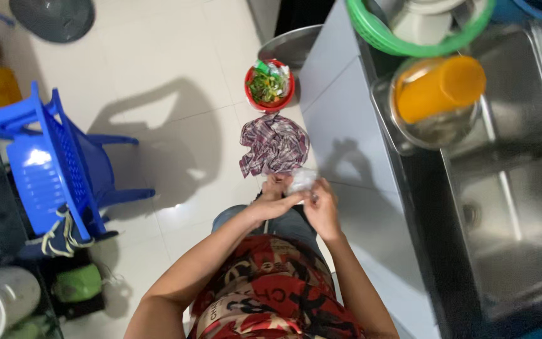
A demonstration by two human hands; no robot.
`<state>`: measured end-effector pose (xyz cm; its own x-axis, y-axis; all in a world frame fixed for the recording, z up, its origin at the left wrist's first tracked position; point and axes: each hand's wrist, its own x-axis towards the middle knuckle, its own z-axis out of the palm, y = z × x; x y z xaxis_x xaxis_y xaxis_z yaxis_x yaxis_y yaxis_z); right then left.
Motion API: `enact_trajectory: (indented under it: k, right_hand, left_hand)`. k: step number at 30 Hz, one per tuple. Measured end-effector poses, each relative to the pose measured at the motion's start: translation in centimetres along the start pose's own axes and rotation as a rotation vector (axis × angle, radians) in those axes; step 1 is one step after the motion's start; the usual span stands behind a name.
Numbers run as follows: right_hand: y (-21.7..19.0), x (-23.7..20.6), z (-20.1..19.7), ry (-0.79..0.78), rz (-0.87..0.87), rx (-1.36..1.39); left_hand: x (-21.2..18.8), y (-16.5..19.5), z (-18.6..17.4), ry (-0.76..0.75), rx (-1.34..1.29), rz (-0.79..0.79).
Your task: The person discards vegetable scraps into a red bowl, wipes the counter with a cloth, and opens the refrigerator. They kneel at the crisper drawer, rearrange apples and peaches inside a plastic bag, tie the bag, and close the drawer. They carry fruit to the counter, pick up a knife, and rinse an apple at the sink.
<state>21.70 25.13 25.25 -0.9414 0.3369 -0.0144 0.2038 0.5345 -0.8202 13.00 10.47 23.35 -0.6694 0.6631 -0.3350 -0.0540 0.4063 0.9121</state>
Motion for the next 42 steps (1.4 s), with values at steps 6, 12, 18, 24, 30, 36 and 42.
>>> enact_trajectory:
  k: [6, 12, 18, 24, 30, 36, 42]
  right_hand:
    - [-2.5, 6.3, 4.2, -0.407, -0.079, -0.054]
    - [-6.4, 13.2, 7.9, -0.414, -0.279, -0.033]
    - [-2.9, 22.6, 13.2, -0.522, -0.040, -0.170]
    - [6.6, 35.7, 18.4, -0.309, 0.440, -0.038]
    - [11.8, 45.1, 23.3, -0.111, 0.704, 0.013]
    - [13.0, 46.8, 24.9, -0.202, 0.612, 0.138]
    - [12.6, 38.9, 18.1, -0.352, 0.549, -0.169]
  left_hand:
    - [2.1, -3.9, -4.6, 0.340, -0.748, -0.457]
    - [4.7, -8.1, -9.6, 0.537, -0.954, -0.514]
    - [12.2, -9.1, -16.4, 0.320, -0.554, -0.332]
    - [18.7, -14.4, -21.1, 0.322, -0.803, -0.490]
    - [17.1, -21.1, -23.2, 0.534, -0.848, -0.776]
    - [18.3, -22.7, -23.3, 0.504, -0.669, -0.982]
    - [22.3, -19.4, -22.6, 0.406, -0.762, -0.641]
